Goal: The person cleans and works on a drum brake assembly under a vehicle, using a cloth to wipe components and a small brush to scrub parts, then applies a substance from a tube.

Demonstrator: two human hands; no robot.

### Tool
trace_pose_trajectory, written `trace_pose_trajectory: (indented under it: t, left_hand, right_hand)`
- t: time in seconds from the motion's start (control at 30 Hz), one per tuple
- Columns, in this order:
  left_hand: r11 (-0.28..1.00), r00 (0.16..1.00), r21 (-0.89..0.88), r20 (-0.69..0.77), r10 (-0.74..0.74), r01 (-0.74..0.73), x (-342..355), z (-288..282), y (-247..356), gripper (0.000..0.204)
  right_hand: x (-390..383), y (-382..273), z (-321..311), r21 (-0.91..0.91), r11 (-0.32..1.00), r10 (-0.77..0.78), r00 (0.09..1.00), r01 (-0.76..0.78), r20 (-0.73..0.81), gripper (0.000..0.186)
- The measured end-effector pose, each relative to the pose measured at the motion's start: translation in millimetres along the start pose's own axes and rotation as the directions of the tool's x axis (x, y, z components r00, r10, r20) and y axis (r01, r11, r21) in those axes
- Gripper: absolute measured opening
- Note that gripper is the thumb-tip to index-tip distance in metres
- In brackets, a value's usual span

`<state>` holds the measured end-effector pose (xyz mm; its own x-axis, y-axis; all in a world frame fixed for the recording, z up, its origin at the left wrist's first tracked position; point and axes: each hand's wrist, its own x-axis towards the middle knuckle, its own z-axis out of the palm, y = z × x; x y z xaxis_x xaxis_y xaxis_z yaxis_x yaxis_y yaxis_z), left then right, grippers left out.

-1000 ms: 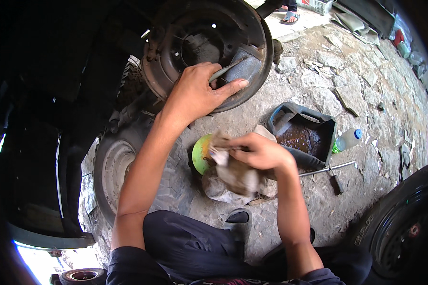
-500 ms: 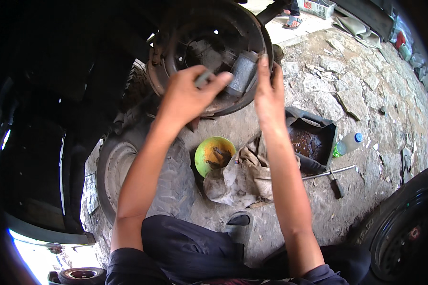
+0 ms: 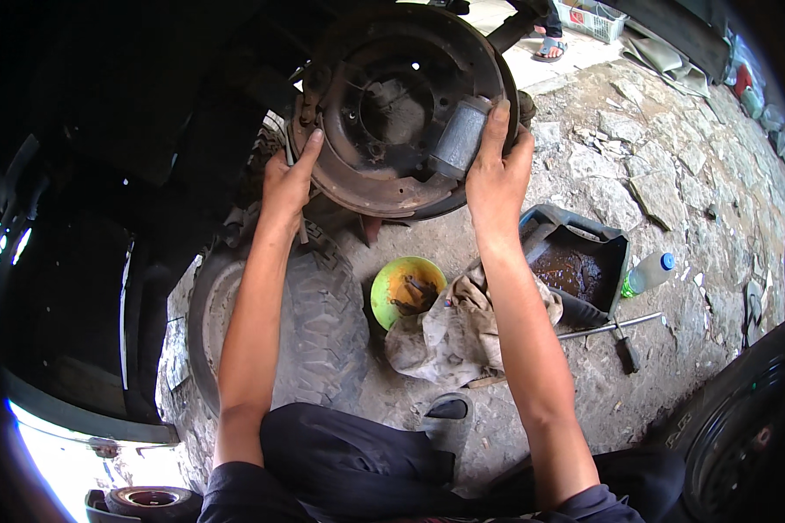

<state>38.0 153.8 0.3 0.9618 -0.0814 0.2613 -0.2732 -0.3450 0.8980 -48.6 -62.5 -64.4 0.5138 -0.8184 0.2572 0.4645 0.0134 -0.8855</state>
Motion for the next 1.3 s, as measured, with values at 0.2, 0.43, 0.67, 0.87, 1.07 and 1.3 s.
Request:
trace_pose_trajectory:
  t: [0.2, 0.43, 0.67, 0.87, 1.07, 1.3]
  left_hand:
    - [0.995, 0.999, -0.100, 0.017, 0.031, -0.029, 12, -3, 13, 0.044]
    - [0.995, 0.996, -0.082, 0.061, 0.066, -0.061, 22, 2, 16, 0.051]
    - [0.998, 1.000, -0.060, 0.002, -0.010, 0.010, 25, 7, 19, 0.044]
    - [0.999, 0.999, -0.013, -0.013, 0.032, -0.033, 30, 7, 24, 0.056]
    - [0.990, 0.995, 0.099, 0.006, -0.096, 0.095, 37, 4, 30, 0.055]
    - [1.000, 0.996, 0.016, -0.093, 0.013, -0.012, 40, 9, 11, 0.058]
  right_hand:
    - [0, -7, 1, 0.014, 0.999, 0.052, 0.999, -0.052, -0.001, 0.066]
    - [11, -10, -3, 0.006, 0.998, 0.055, 0.998, -0.055, 0.002, 0.067]
    - [16, -16, -5, 0.025, 0.990, 0.132, 0.987, -0.135, 0.095, 0.062]
    - [13, -17, -8, 0.065, 0.971, 0.220, 0.967, -0.229, 0.126, 0.065]
    - [5, 3, -7, 0.145, 0.963, 0.215, 0.971, -0.228, 0.102, 0.071]
    - [15, 1, -13, 0.080, 0.956, 0.263, 0.946, -0.282, 0.189, 0.080]
